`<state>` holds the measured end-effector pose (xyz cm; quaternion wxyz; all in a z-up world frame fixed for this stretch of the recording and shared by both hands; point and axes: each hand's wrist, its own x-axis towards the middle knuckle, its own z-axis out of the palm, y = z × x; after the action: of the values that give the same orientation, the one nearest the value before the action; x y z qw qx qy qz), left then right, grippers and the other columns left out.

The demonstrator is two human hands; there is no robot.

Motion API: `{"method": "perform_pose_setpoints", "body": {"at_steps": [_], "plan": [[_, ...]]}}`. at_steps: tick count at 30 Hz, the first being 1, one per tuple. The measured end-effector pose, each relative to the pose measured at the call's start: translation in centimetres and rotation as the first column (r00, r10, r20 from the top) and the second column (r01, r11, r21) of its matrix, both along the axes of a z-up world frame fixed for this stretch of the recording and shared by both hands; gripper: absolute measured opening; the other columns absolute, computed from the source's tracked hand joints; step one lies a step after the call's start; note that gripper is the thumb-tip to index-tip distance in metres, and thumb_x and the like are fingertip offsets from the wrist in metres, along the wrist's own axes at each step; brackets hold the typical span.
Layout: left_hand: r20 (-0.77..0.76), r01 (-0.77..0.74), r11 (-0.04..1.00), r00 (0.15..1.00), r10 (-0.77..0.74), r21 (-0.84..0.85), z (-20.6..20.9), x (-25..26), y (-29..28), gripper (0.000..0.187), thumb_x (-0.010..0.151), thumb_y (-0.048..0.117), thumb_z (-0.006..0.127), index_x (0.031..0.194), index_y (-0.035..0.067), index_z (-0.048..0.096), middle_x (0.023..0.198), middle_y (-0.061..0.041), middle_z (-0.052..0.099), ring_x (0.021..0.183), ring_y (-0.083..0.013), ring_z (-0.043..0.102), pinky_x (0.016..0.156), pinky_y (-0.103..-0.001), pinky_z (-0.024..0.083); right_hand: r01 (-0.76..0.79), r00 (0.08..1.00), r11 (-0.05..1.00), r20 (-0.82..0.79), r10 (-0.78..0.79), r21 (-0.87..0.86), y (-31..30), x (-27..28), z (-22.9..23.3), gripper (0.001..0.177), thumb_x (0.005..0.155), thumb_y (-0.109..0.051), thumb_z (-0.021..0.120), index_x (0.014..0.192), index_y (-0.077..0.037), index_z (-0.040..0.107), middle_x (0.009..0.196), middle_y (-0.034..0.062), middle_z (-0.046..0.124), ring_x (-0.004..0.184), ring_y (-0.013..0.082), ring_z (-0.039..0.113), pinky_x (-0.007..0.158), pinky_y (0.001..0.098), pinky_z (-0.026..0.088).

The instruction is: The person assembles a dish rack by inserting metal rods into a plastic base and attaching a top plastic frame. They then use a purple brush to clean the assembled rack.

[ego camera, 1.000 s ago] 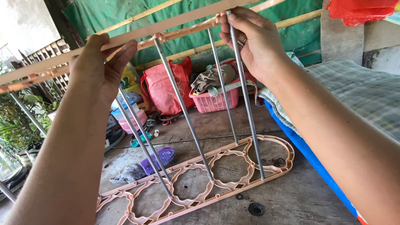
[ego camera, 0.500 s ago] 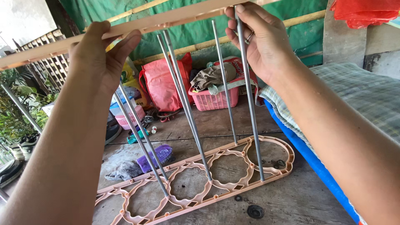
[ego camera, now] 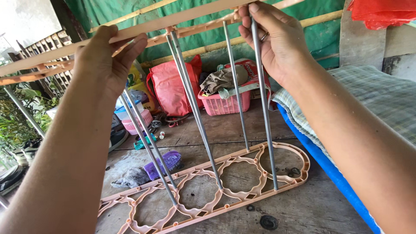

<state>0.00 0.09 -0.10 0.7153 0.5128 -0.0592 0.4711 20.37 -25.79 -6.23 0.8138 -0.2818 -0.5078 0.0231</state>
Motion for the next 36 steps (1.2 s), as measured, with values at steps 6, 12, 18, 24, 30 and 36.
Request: {"method": "perform_pose_setpoints", "body": {"at_steps": [6,12,18,24,30,36], "plan": [[0.002,-0.008,1.000,1.000,0.008,-0.002,-0.7,0.2,-0.2,0.029,0.095,0.007,0.062,0.114,-0.012,0.050,0.114,-0.026,0.061,0.094,-0.0401,0.081,0.073,-0.034,0.065,0.040,0.999,0.999,0.012,-0.040,-0.006,-0.1,-0.6,0.1,0.013,0.103,-0.014,0.068,0.109,-0.004,0.073,0.104,0.0057,0.076,0.092,0.0104,0.071,0.091,0.0302,0.064],[0.039,-0.043,0.999,0.998,0.043,0.005,-0.3,-0.3,-0.5,0.028,0.095,0.006,0.062,0.111,-0.012,0.049,0.115,-0.026,0.060,0.093,-0.0414,0.082,0.072,-0.034,0.066,0.065,0.998,0.998,0.015,-0.064,-0.026,-0.3,-1.2,0.2,0.015,0.102,-0.013,0.066,0.109,-0.002,0.074,0.106,0.0075,0.077,0.092,0.0104,0.072,0.091,0.0305,0.064],[-0.006,-0.013,1.000,1.000,0.013,-0.013,-0.4,0.2,-0.6,0.027,0.097,0.006,0.060,0.113,-0.013,0.051,0.116,-0.028,0.061,0.093,-0.0407,0.082,0.072,-0.033,0.065,0.096,0.995,0.995,0.030,-0.095,-0.019,-0.4,-0.9,0.4,0.013,0.103,-0.013,0.067,0.108,-0.002,0.073,0.104,0.0083,0.076,0.092,0.0119,0.073,0.091,0.0322,0.066],[0.006,-0.028,0.999,1.000,0.028,-0.020,-0.7,0.3,-0.6,0.027,0.097,0.007,0.058,0.114,-0.013,0.049,0.116,-0.026,0.060,0.094,-0.0418,0.081,0.073,-0.036,0.066,0.067,0.997,0.998,0.032,-0.067,-0.013,-0.6,-0.6,0.2,0.014,0.105,-0.012,0.066,0.109,-0.003,0.074,0.104,0.0073,0.076,0.091,0.0112,0.071,0.090,0.0314,0.064],[0.019,0.016,0.999,1.000,-0.015,-0.047,-0.7,0.2,-1.0,0.028,0.098,0.006,0.056,0.117,-0.013,0.048,0.117,-0.028,0.058,0.096,-0.0433,0.080,0.074,-0.037,0.065,0.107,0.994,0.992,0.006,-0.106,-0.062,-0.5,-0.9,0.2,0.016,0.104,-0.019,0.066,0.107,-0.006,0.074,0.101,0.0056,0.076,0.083,0.0087,0.068,0.080,0.0280,0.062],[-0.006,0.004,0.994,1.000,-0.005,-0.109,-1.1,0.1,-1.7,0.028,0.098,0.007,0.055,0.117,-0.012,0.047,0.115,-0.029,0.059,0.095,-0.0428,0.079,0.072,-0.035,0.065,0.102,0.995,0.993,0.023,-0.100,-0.063,-0.6,-0.9,0.1,0.017,0.105,-0.020,0.065,0.104,-0.006,0.074,0.098,0.0033,0.073,0.075,0.0068,0.061,0.072,0.0257,0.056]]}}
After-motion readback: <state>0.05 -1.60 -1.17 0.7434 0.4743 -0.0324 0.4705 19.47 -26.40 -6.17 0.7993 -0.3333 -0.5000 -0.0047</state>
